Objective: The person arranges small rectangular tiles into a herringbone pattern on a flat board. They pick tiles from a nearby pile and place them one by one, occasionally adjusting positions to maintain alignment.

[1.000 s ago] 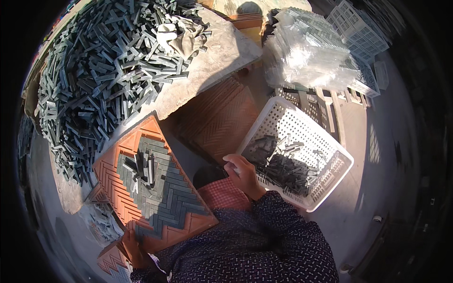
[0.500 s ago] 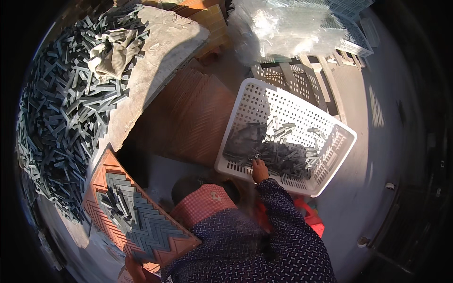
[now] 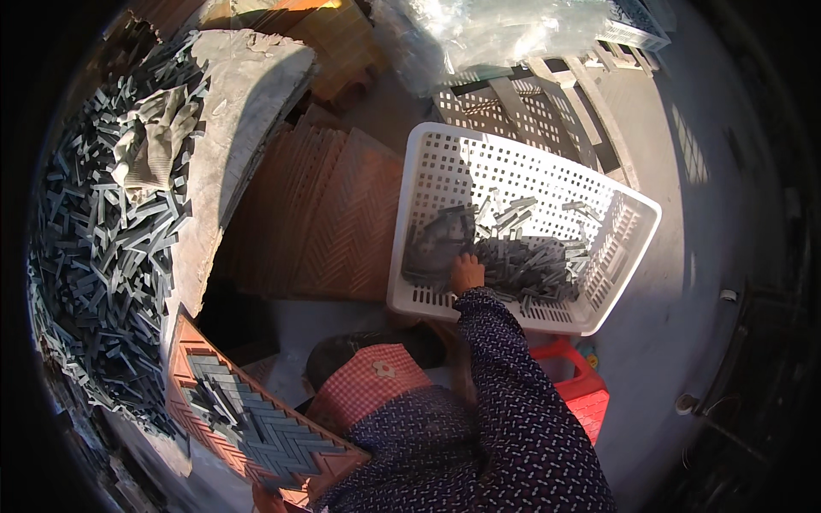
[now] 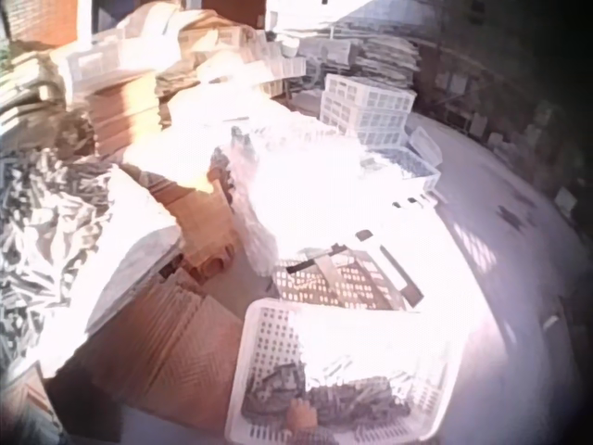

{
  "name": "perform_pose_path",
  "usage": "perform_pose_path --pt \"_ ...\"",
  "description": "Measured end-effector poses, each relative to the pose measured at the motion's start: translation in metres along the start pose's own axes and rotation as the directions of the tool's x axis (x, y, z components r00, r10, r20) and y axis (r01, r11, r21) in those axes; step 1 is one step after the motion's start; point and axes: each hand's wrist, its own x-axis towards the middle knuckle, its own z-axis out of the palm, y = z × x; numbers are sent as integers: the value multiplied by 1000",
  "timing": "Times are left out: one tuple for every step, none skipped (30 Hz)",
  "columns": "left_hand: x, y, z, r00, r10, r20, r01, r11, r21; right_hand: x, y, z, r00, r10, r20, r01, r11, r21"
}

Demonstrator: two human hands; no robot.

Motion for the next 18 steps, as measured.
perform_pose_path --pt "-1 0 0 1000 -1 4 1 1000 -4 -2 0 -1 1000 -15 5 15 1000 12" --pt "-1 1 0 1000 1 9 -1 1000 0 -6 1 -5 999 -30 13 30 999 24" --pt "-2 1 -3 1000 0 16 0 1000 -4 -9 2 -10 999 -45 20 44 998 35" --pt "-2 0 -6 1000 -2 25 3 1000 -15 -11 4 -12 999 -42 31 40 998 57" --pt "-9 -2 -14 1000 2 24 -2 1000 -27 -12 3 -14 998 -49 40 46 996 82" --pt "-15 -1 -18 1000 8 30 -7 999 -33 -13 5 -17 997 -49 52 43 994 103" --pt "-21 -2 -22 999 13 30 -11 998 -62 -13 6 -23 988 -46 148 25 990 138" --pt "-26 -3 -24 978 181 104 -206 914 349 -10 7 -24 978 -59 200 31 990 141" --pt "-31 5 -16 923 342 178 -366 635 680 -7 9 -28 966 -69 248 34 990 140" --pt "-34 9 -10 847 412 335 -450 223 865 -5 10 -30 952 -79 296 39 990 138" --pt "-33 5 -13 926 330 183 -363 643 674 -6 11 -33 929 -70 363 38 995 95" --pt "-28 3 -15 979 186 81 -202 920 336 -7 11 -34 928 -60 367 30 996 87" --pt "-27 2 -17 999 7 48 -3 997 -78 -9 10 -34 927 -51 371 23 997 79" --pt "-30 1 -20 976 203 72 -215 900 379 -11 9 -34 926 -43 376 18 997 71" --pt "-32 5 -16 917 353 187 -369 568 736 -11 12 -29 927 -40 373 19 998 60" --pt "-36 8 -15 838 416 354 -423 84 902 -14 13 -22 927 -38 374 20 998 52" --pt "-35 4 -21 921 347 178 -356 561 747 -16 15 -15 926 -36 375 21 999 45" --pt "-30 3 -19 980 191 56 -197 896 397 -18 14 -18 924 -44 380 21 998 65"
